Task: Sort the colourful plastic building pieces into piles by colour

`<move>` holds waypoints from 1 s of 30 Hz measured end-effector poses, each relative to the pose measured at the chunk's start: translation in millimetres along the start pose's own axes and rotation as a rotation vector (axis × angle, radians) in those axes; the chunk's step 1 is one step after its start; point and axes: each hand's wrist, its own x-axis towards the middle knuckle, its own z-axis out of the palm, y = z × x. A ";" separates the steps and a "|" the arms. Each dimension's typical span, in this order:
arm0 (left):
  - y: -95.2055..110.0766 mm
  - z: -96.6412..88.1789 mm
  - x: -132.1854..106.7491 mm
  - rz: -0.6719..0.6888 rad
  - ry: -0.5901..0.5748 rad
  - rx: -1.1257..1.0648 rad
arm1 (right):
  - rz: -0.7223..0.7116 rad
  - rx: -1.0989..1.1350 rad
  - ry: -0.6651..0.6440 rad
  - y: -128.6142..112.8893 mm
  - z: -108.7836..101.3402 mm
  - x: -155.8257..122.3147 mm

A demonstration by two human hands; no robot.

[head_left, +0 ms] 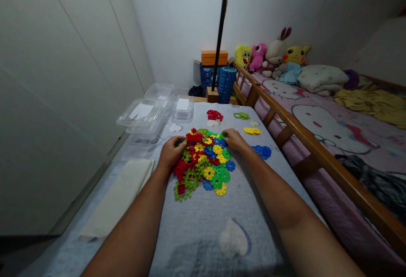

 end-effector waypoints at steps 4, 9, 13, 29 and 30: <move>0.1 0.0 0.6 -0.004 -0.004 0.010 | -0.025 -0.052 0.034 -1.1 2.5 -6.6; -1.0 -0.3 0.2 0.009 -0.013 0.015 | 0.048 -0.015 0.195 -1.3 -3.2 -15.5; -0.9 -1.1 -0.4 0.025 -0.015 0.013 | 0.093 0.093 0.323 10.2 -31.6 -26.5; 2.2 -1.7 -1.8 0.008 -0.008 0.027 | 0.299 0.466 0.114 75.7 -78.3 -186.4; 1.4 -2.2 -2.1 0.004 -0.006 0.016 | 0.295 0.469 0.126 75.8 -74.3 -189.9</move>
